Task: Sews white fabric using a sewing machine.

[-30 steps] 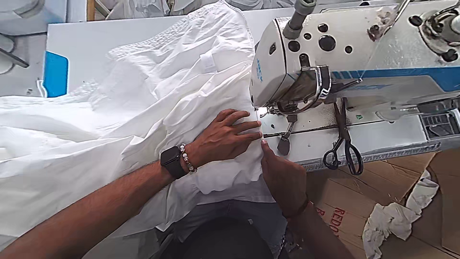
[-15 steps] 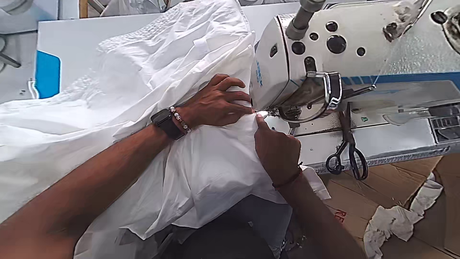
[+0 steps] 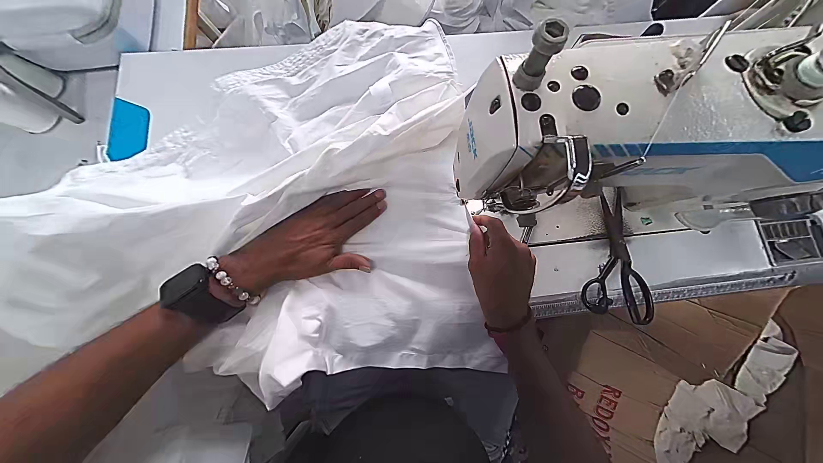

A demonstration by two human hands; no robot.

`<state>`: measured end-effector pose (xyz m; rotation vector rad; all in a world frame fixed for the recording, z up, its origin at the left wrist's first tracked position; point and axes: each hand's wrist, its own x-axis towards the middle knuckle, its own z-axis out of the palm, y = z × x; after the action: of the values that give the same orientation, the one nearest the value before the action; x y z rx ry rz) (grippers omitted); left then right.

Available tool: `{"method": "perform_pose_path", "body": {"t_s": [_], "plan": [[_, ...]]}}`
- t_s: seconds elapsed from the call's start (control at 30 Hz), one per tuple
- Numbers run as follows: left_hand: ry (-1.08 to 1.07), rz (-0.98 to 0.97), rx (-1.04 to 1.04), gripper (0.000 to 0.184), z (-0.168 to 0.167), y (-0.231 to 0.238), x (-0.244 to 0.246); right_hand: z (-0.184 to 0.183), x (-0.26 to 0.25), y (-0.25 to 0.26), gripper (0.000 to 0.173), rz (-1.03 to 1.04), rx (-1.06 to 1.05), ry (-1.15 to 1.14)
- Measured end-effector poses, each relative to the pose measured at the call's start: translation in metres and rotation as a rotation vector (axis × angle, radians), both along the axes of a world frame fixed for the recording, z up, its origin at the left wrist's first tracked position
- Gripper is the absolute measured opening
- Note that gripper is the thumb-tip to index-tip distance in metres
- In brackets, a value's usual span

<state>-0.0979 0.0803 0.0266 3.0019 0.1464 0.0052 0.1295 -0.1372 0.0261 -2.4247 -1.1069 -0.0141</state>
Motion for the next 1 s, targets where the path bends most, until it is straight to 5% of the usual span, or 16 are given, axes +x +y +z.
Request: {"method": "perform_pose_path", "body": {"t_s": [0.27, 0.4, 0.47, 0.6, 0.73, 0.83, 0.9, 1.0], "plan": [[0.039, -0.049, 0.056, 0.092, 0.015, 0.025, 0.013, -0.005, -0.018, 0.003, 0.036, 0.013, -0.165, -0.236], [0.103, 0.339, 0.174, 0.065, 0.042, -0.045, 0.006, -0.009, -0.018, 0.005, 0.039, -0.018, -0.137, -0.273], [0.165, 0.483, 0.088, 0.086, 0.027, -0.056, -0.01, -0.013, -0.025, -0.005, 0.042, -0.003, -0.088, -0.327], [0.039, 0.219, 0.093, 0.102, -0.004, 0.019, -0.03, -0.021, -0.024, -0.026, 0.041, 0.055, -0.068, -0.273], [0.298, 0.251, 0.172, 0.072, 0.062, 0.006, 0.016, -0.018, -0.021, -0.03, 0.045, 0.096, -0.103, -0.228], [-0.012, 0.259, -0.085, 0.025, 0.071, -0.048, 0.072, -0.006, -0.007, -0.034, 0.033, 0.15, 0.043, -0.056], [-0.249, 0.247, -0.315, 0.025, 0.046, -0.078, 0.104, 0.004, 0.008, -0.039, 0.025, 0.079, 0.165, 0.008], [-0.39, 0.191, -0.193, 0.032, -0.006, -0.088, 0.119, 0.012, 0.045, -0.051, 0.025, 0.009, 0.167, -0.016]]}}
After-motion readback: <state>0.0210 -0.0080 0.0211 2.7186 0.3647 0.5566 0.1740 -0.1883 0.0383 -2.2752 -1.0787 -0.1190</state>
